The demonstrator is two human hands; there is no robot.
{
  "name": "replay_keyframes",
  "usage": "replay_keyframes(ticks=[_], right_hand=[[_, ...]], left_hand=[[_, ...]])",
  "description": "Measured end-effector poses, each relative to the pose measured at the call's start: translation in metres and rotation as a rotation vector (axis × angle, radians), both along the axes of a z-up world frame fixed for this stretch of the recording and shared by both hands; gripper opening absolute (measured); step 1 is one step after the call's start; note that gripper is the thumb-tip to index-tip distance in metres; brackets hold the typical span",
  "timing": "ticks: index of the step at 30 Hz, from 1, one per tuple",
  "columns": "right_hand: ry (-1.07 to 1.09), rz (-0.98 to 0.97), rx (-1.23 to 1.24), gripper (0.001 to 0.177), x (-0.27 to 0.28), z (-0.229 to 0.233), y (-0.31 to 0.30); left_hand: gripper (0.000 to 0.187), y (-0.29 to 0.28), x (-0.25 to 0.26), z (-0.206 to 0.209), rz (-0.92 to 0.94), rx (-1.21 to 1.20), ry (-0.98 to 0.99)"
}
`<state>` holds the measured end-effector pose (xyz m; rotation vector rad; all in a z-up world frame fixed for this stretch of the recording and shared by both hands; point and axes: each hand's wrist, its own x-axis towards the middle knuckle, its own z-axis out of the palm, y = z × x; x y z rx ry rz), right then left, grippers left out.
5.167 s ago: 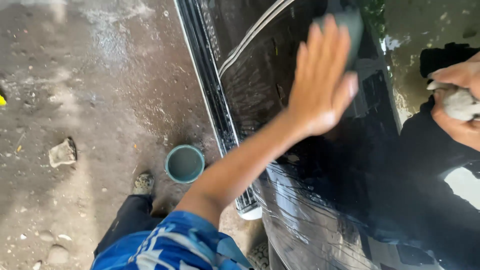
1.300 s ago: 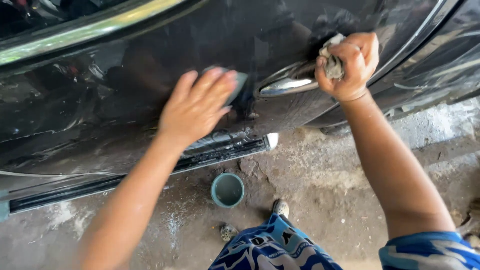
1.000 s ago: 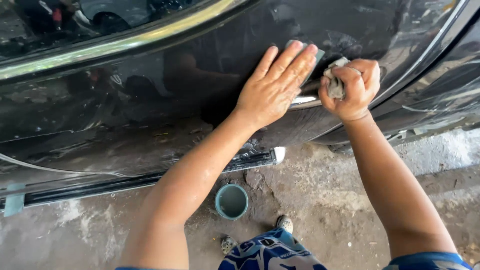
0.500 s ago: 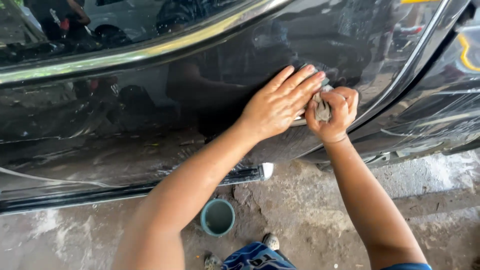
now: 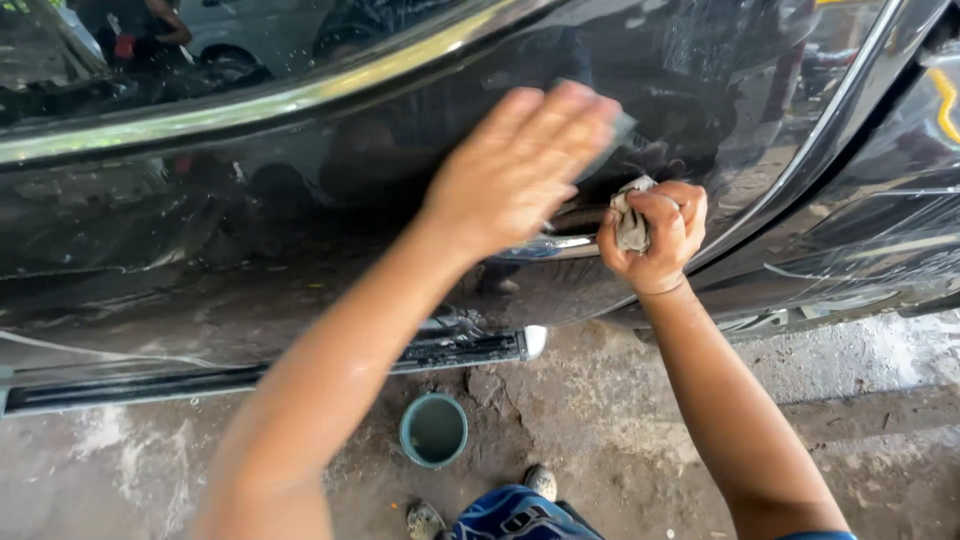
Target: The person scrubs the side panel of a black car using a small sponge and a cloth. They repeatedly dip the sponge into a small bucket on the ground to wet it and wipe the car's surface in circular motions.
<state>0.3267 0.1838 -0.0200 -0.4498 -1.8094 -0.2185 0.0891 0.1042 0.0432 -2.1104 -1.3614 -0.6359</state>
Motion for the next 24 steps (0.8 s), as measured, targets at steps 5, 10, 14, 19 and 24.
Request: replay_keyframes(ticks=[5, 10, 14, 19, 24], right_hand=[[0.03, -0.028, -0.007, 0.034, -0.004, 0.002, 0.0], [0.011, 0.019, -0.031, 0.035, 0.002, 0.001, 0.0], [-0.03, 0.046, -0.004, 0.036, 0.005, 0.004, 0.0], [0.049, 0.01, -0.004, 0.035, -0.003, 0.009, -0.003], [0.035, 0.031, 0.009, 0.036, 0.002, 0.002, 0.002]], left_hand=[[0.071, -0.023, -0.02, -0.01, 0.223, -0.041, -0.01], [0.068, 0.062, 0.074, 0.017, 0.052, 0.124, -0.046], [0.067, 0.036, 0.051, 0.041, 0.018, 0.037, -0.019], [0.072, 0.011, 0.031, 0.003, 0.391, -0.063, -0.183], [0.064, 0.097, 0.094, 0.04, 0.094, 0.013, -0.166]])
